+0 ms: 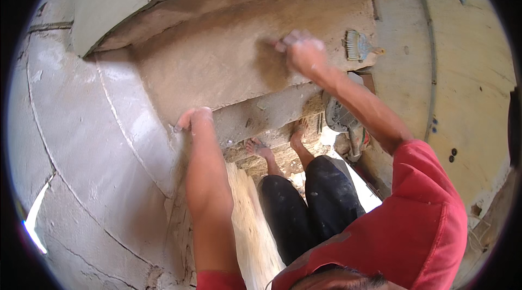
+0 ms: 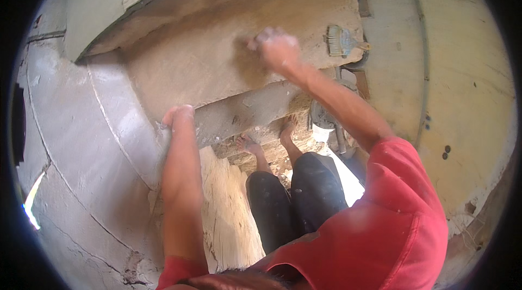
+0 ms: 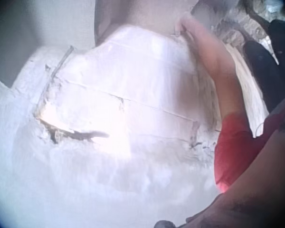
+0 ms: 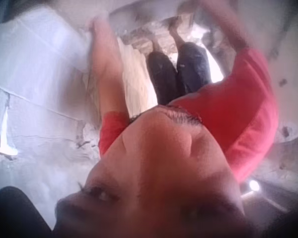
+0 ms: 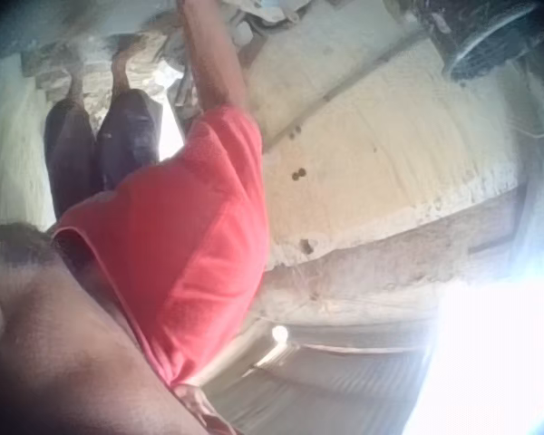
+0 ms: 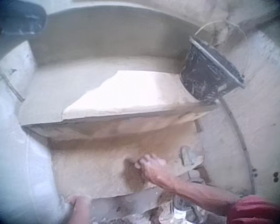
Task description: The person applies wet plaster to a curved concrete stair using a trowel and bucket, then smooths and levels the surface with a brush and hand. The person repeatedly scoops plaster, spreads it across the stair tread, and refines the finish.
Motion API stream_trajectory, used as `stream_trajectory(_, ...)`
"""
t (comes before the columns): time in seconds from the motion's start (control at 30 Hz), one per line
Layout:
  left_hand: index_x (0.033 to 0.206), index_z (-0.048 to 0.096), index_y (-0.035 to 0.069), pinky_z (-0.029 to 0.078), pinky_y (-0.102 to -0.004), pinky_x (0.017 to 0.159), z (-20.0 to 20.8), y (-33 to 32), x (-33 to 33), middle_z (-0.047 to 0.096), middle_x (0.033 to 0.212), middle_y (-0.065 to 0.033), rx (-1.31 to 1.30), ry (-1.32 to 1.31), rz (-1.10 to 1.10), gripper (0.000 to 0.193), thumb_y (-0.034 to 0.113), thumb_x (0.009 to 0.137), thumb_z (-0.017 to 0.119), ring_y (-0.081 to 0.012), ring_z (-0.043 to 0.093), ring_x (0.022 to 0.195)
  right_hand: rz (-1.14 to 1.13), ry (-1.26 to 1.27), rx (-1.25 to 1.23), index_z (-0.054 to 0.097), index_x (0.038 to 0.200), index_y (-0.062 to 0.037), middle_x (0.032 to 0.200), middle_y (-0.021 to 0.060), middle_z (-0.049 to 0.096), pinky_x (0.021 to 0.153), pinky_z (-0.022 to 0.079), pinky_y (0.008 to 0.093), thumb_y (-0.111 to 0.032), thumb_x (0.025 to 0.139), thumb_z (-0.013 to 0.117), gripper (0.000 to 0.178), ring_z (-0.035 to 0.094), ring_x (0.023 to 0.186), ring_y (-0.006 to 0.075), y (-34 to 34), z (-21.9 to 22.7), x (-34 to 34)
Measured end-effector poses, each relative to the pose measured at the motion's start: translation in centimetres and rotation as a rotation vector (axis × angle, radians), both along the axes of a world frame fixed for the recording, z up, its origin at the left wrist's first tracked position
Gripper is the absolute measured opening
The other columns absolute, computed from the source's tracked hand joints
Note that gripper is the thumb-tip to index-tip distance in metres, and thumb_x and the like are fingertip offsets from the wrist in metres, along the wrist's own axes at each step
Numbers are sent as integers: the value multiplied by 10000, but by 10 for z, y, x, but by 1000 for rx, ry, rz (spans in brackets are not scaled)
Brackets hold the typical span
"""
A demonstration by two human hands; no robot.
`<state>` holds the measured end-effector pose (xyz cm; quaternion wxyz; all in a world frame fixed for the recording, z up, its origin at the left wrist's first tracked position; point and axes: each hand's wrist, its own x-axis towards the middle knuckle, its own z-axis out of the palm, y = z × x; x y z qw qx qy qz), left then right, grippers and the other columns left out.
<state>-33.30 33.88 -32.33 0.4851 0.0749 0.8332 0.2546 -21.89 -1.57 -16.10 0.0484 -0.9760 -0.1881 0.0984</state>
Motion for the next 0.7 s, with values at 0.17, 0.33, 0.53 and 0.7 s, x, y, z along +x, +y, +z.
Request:
stream_trajectory(0.17, 1533, 487, 46, 299, -273, 1212, 11, -1, 9, 536, 1581, 35, -9, 212, -30, 921, 765, 977, 341, -183, 505, 1418, -345, -153, -135, 773, 1115, -162, 1058, 156, 734, 775, 627, 449, -179, 985, 585, 230, 722, 928, 344, 73, 14, 19)
stream_trajectory(0.33, 1526, 467, -20, 281, -311, 1231, 16, -10, 12, 514, 1580, -39, -41, 339, -49, 946, 747, 998, 303, -247, 485, 1430, -198, -192, 75, 777, 1164, -169, 1106, 136, 727, 772, 623, 459, -182, 954, 609, 269, 700, 996, 345, 106, 20, 24)
stream_trajectory(0.53, 1522, 438, -75, 249, -377, 1260, 18, -14, 6, 460, 1589, -161, -20, 293, -117, 954, 719, 1016, 287, -334, 434, 1462, -282, -182, -74, 786, 1083, -177, 1090, 101, 719, 790, 618, 458, -182, 904, 633, 236, 674, 1006, 355, 94, 8, 33)
stream_trajectory(0.7, 1519, 415, -121, 221, -432, 1285, 19, -17, 2, 414, 1597, -263, 4, 270, -139, 963, 697, 1031, 274, -407, 392, 1489, -27, -213, 120, 773, 1031, -162, 1065, 72, 717, 784, 601, 474, -173, 893, 633, 196, 665, 1025, 352, 150, -1, 34)
